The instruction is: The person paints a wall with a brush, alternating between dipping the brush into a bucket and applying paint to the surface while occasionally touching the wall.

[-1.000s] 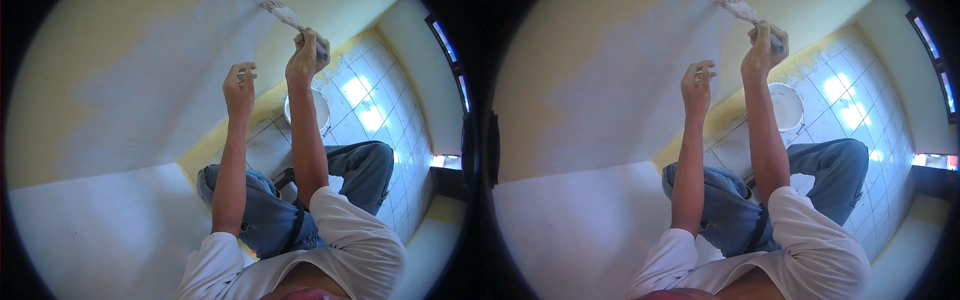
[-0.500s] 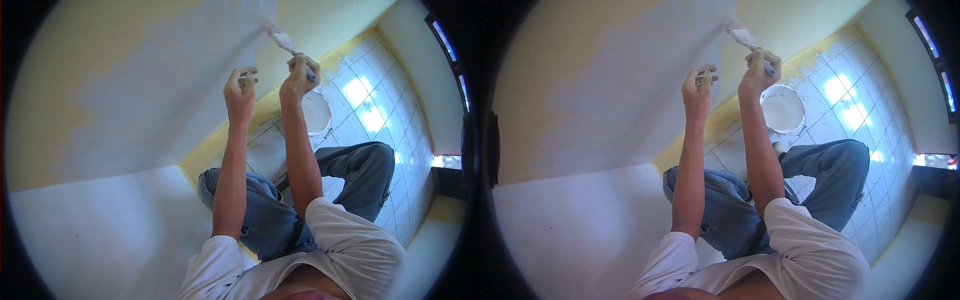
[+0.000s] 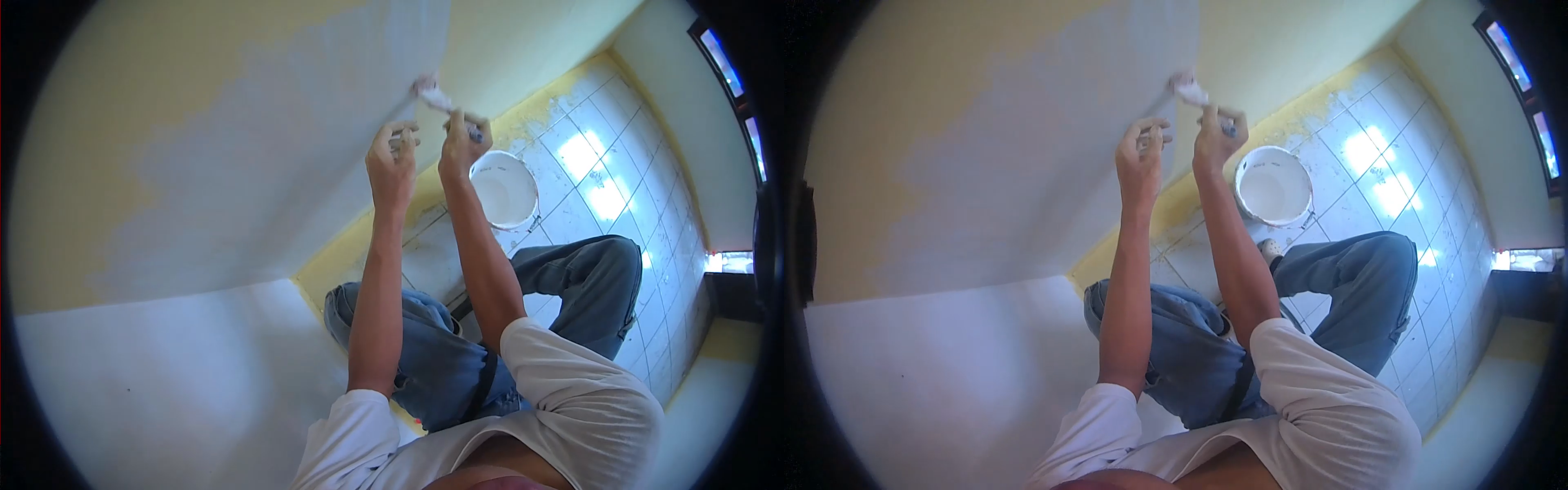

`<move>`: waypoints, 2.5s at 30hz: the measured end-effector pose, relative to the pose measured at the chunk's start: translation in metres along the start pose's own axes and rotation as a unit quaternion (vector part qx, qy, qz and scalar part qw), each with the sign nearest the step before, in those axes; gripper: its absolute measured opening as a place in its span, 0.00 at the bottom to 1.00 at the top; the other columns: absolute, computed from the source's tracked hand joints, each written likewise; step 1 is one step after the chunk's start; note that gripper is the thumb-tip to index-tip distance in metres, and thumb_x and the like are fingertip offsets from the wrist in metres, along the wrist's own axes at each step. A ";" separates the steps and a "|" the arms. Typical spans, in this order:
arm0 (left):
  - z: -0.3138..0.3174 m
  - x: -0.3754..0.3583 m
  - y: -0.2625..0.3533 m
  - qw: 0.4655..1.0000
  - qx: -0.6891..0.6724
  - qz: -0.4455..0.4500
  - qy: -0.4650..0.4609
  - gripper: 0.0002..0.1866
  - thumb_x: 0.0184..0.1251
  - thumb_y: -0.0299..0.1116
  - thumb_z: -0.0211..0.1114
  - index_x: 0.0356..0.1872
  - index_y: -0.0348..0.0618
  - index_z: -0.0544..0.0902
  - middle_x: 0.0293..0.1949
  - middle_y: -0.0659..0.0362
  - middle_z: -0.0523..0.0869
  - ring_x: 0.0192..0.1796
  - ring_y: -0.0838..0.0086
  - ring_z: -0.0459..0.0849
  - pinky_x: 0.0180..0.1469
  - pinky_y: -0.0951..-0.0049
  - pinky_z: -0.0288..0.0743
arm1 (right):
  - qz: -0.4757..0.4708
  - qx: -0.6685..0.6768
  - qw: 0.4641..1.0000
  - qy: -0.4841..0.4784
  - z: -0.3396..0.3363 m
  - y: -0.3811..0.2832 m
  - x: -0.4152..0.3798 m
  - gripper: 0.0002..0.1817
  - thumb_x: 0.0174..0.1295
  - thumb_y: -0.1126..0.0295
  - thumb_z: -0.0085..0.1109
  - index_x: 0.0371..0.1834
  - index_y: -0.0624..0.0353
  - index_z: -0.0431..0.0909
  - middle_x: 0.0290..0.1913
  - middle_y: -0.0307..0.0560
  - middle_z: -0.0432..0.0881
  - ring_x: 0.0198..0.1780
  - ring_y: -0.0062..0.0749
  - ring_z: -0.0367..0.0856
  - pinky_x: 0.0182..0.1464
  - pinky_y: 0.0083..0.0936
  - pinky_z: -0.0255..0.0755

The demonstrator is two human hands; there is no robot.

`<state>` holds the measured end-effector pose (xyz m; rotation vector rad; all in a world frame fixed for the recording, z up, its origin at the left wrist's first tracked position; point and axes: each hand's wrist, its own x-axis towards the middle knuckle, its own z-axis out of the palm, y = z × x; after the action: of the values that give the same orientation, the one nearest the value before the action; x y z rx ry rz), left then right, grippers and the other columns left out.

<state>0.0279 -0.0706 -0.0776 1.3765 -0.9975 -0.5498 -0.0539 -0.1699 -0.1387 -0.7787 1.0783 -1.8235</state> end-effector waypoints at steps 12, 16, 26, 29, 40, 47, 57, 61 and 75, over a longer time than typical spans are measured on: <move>-0.004 -0.001 -0.003 1.000 -0.001 -0.019 -0.008 0.12 0.81 0.29 0.57 0.53 0.35 0.85 0.50 0.53 0.91 0.46 0.68 0.91 0.52 0.67 0.83 | 0.015 0.060 0.998 0.016 0.015 -0.020 0.021 0.08 0.64 0.76 0.70 0.39 0.68 0.80 0.28 0.47 0.84 0.30 0.24 0.80 0.34 0.22 0.71; -0.003 -0.001 0.002 1.000 0.000 -0.030 -0.005 0.12 0.81 0.28 0.56 0.53 0.35 0.85 0.50 0.53 0.91 0.46 0.67 0.91 0.52 0.68 0.82 | 0.028 0.240 0.970 0.017 0.008 -0.060 0.016 0.06 0.66 0.77 0.69 0.39 0.65 0.80 0.30 0.44 0.83 0.33 0.24 0.80 0.38 0.21 0.73; 0.005 0.007 0.014 1.000 -0.001 -0.009 -0.009 0.11 0.80 0.28 0.57 0.52 0.34 0.85 0.49 0.53 0.91 0.46 0.67 0.91 0.52 0.66 0.82 | 0.031 0.025 0.998 0.050 -0.031 0.024 -0.016 0.06 0.64 0.79 0.68 0.37 0.64 0.78 0.29 0.43 0.81 0.30 0.22 0.77 0.35 0.20 0.71; 0.006 0.002 0.009 1.000 -0.001 -0.023 -0.013 0.12 0.81 0.28 0.56 0.53 0.34 0.85 0.50 0.53 0.91 0.46 0.68 0.91 0.52 0.67 0.81 | 0.029 0.157 0.985 0.069 -0.026 -0.010 -0.008 0.05 0.66 0.80 0.66 0.37 0.63 0.78 0.29 0.44 0.81 0.31 0.22 0.78 0.37 0.17 0.70; 0.009 0.007 0.028 1.000 0.017 0.022 -0.012 0.12 0.81 0.28 0.57 0.53 0.33 0.85 0.49 0.54 0.91 0.46 0.69 0.91 0.52 0.68 0.82 | 0.026 0.056 0.998 -0.009 -0.010 -0.002 -0.022 0.07 0.65 0.78 0.69 0.38 0.63 0.77 0.29 0.44 0.84 0.27 0.22 0.80 0.31 0.21 0.72; 0.012 -0.003 0.042 0.996 0.061 0.060 -0.002 0.10 0.80 0.28 0.58 0.52 0.36 0.85 0.48 0.54 0.92 0.45 0.68 0.92 0.51 0.68 0.82 | 0.011 -0.032 0.997 -0.063 0.033 -0.060 0.025 0.09 0.63 0.74 0.70 0.39 0.67 0.79 0.27 0.49 0.85 0.27 0.25 0.82 0.32 0.23 0.75; 0.010 -0.015 0.038 0.991 0.086 0.101 0.018 0.08 0.79 0.28 0.59 0.47 0.36 0.85 0.45 0.51 0.91 0.42 0.63 0.93 0.47 0.64 0.86 | -0.083 0.273 0.951 -0.122 0.072 -0.213 0.065 0.07 0.65 0.77 0.71 0.37 0.63 0.79 0.28 0.43 0.84 0.29 0.21 0.79 0.35 0.19 0.70; 0.013 -0.021 0.050 0.992 0.070 0.105 0.016 0.09 0.78 0.27 0.59 0.48 0.36 0.86 0.46 0.51 0.91 0.43 0.63 0.93 0.47 0.64 0.86 | -0.078 0.163 0.977 -0.116 0.060 -0.127 0.056 0.08 0.65 0.77 0.72 0.36 0.62 0.78 0.27 0.42 0.83 0.26 0.20 0.77 0.30 0.19 0.68; 0.023 -0.013 0.037 0.986 0.116 0.119 -0.018 0.11 0.80 0.29 0.58 0.50 0.34 0.85 0.47 0.53 0.92 0.44 0.67 0.93 0.49 0.68 0.84 | -0.167 0.000 0.981 -0.100 0.026 -0.069 0.042 0.10 0.63 0.80 0.71 0.33 0.60 0.75 0.27 0.41 0.81 0.25 0.20 0.78 0.28 0.21 0.72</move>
<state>-0.0062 -0.0666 -0.0481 1.4281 -1.2658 -0.2873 -0.0755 -0.1988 -0.0620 -1.1749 0.8553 -1.9681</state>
